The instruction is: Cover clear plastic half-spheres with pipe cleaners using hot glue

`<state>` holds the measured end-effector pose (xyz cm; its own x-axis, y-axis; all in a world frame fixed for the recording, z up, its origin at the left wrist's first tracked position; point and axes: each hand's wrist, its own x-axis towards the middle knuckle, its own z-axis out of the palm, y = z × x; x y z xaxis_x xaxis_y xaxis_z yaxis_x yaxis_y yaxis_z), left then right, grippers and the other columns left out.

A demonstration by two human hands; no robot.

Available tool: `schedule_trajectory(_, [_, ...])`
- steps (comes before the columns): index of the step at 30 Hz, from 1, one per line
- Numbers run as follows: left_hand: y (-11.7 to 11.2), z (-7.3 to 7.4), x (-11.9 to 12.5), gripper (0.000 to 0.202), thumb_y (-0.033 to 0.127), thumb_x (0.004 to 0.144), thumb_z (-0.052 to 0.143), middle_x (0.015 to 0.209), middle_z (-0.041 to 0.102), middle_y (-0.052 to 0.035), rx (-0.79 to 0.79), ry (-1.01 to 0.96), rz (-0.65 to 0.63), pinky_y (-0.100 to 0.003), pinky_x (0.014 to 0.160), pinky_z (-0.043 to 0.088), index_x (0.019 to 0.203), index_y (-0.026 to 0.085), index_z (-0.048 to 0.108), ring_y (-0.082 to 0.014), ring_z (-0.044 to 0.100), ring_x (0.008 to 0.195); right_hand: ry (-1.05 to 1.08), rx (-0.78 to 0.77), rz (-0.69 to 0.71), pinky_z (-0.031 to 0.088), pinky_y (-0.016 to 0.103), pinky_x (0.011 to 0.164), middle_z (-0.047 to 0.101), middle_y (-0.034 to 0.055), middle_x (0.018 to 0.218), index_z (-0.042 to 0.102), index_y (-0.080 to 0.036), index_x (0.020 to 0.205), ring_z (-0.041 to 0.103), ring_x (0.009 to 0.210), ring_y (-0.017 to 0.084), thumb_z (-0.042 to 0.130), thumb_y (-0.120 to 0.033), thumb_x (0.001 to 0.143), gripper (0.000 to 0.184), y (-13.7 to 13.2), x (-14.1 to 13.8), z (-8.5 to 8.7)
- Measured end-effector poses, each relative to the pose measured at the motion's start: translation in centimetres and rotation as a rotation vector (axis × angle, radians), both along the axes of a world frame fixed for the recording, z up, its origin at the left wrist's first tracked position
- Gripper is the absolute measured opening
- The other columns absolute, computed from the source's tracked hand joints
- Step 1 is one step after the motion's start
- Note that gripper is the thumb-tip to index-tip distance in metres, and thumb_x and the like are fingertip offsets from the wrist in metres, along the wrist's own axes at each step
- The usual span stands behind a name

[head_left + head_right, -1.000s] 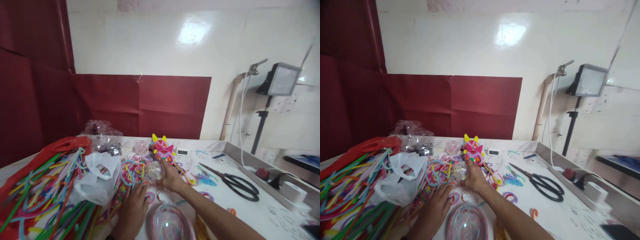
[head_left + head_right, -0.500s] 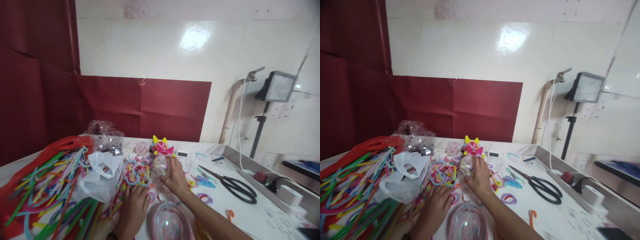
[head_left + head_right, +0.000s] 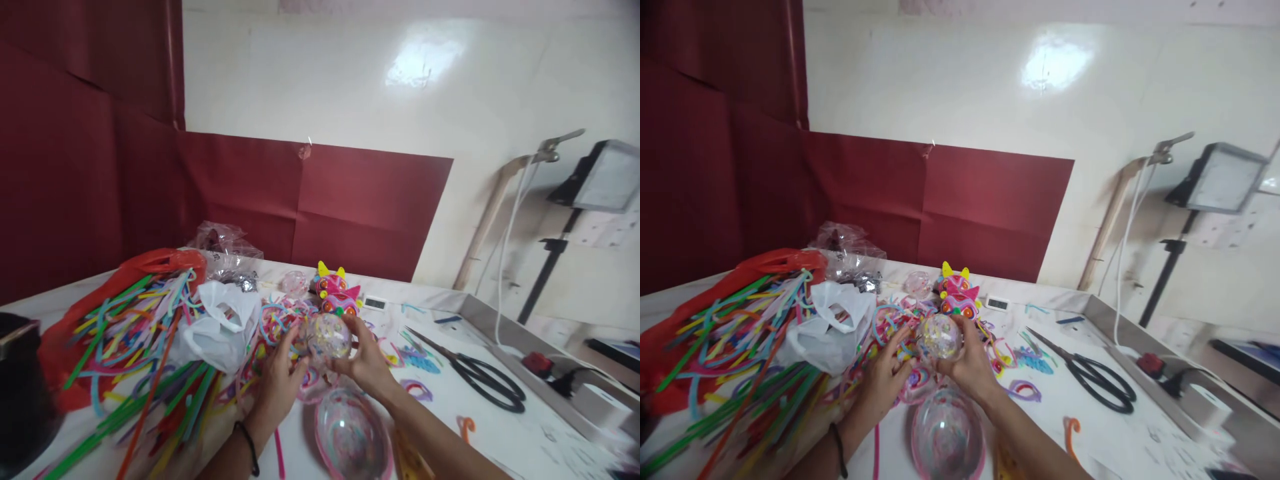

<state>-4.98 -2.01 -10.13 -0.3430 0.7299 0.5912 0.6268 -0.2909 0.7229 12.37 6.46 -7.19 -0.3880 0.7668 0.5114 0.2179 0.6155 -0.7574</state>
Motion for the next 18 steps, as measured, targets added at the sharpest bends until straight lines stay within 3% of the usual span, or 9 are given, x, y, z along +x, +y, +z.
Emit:
schedule_trajectory(2, [0.1, 0.0, 0.2, 0.063, 0.014, 0.079, 0.055, 0.126, 0.068, -0.0115, -0.042, -0.048, -0.062, -0.024, 0.049, 0.052, 0.14, 0.024, 0.043, -0.0112, 0.065, 0.054, 0.009, -0.015, 0.042, 0.051, 0.04, 0.086, 0.059, 0.0064, 0.121, 0.044, -0.025, 0.122, 0.059, 0.111, 0.028, 0.076, -0.022, 0.058, 0.071, -0.4, 0.0, 0.0])
schedule_trajectory(4, [0.2, 0.0, 0.3, 0.064, 0.011, 0.079, 0.054, 0.113, 0.074, -0.0106, -0.078, -0.078, -0.114, -0.021, 0.045, 0.05, 0.141, 0.019, 0.04, -0.0098, 0.064, 0.05, 0.005, -0.019, 0.073, 0.052, 0.039, 0.086, 0.059, 0.0061, 0.121, 0.044, -0.025, 0.122, 0.06, 0.11, 0.027, 0.075, -0.02, 0.059, 0.071, -0.7, 0.1, 0.0])
schedule_trajectory(6, [0.4, 0.0, 0.3, 0.052, 0.01, 0.08, 0.053, 0.084, 0.077, -0.0043, -0.1, -0.088, -0.134, -0.021, 0.049, 0.05, 0.132, 0.015, 0.05, -0.0119, 0.066, 0.054, -0.008, -0.011, 0.083, 0.051, 0.039, 0.088, 0.059, 0.0061, 0.121, 0.043, -0.024, 0.124, 0.06, 0.109, 0.026, 0.073, -0.018, 0.059, 0.072, -0.8, 0.1, 0.0])
schedule_trajectory(8, [0.4, 0.1, 0.1, 0.025, 0.012, 0.083, 0.054, 0.063, 0.071, 0.0013, -0.117, -0.074, -0.129, -0.023, 0.054, 0.05, 0.107, 0.014, 0.064, -0.0135, 0.066, 0.057, -0.023, 0.011, 0.062, 0.05, 0.04, 0.09, 0.058, 0.0069, 0.122, 0.042, -0.024, 0.125, 0.059, 0.11, 0.027, 0.072, -0.017, 0.058, 0.073, -0.8, 0.2, 0.0])
schedule_trajectory(9, [0.3, 0.2, 0.1, 0.013, 0.014, 0.086, 0.055, 0.059, 0.068, 0.0026, -0.123, -0.062, -0.122, -0.024, 0.055, 0.05, 0.092, 0.014, 0.066, -0.0133, 0.065, 0.056, -0.031, 0.026, 0.042, 0.049, 0.042, 0.091, 0.057, 0.0075, 0.123, 0.042, -0.023, 0.125, 0.058, 0.111, 0.028, 0.072, -0.017, 0.058, 0.074, -0.8, 0.2, 0.0])
schedule_trajectory(11, [0.0, 0.5, -0.1, 0.021, 0.023, 0.092, 0.056, 0.059, 0.064, 0.0039, -0.126, -0.034, -0.104, -0.026, 0.057, 0.05, 0.074, 0.015, 0.064, -0.0122, 0.062, 0.055, -0.048, 0.068, -0.005, 0.047, 0.045, 0.093, 0.056, 0.0086, 0.123, 0.043, -0.023, 0.125, 0.056, 0.112, 0.03, 0.073, -0.017, 0.058, 0.074, -0.8, 0.3, 0.2])
schedule_trajectory(18, [-1.3, 2.0, 0.2, 0.029, 0.03, 0.09, 0.047, 0.056, 0.065, 0.0021, -0.062, 0.007, -0.002, -0.026, 0.059, 0.044, 0.069, 0.021, 0.066, -0.0152, 0.06, 0.055, -0.112, 0.231, -0.071, 0.031, 0.053, 0.106, 0.052, 0.0128, 0.128, 0.053, -0.021, 0.124, 0.044, 0.123, 0.037, 0.067, -0.006, 0.053, 0.074, -2.1, 0.3, 1.2])
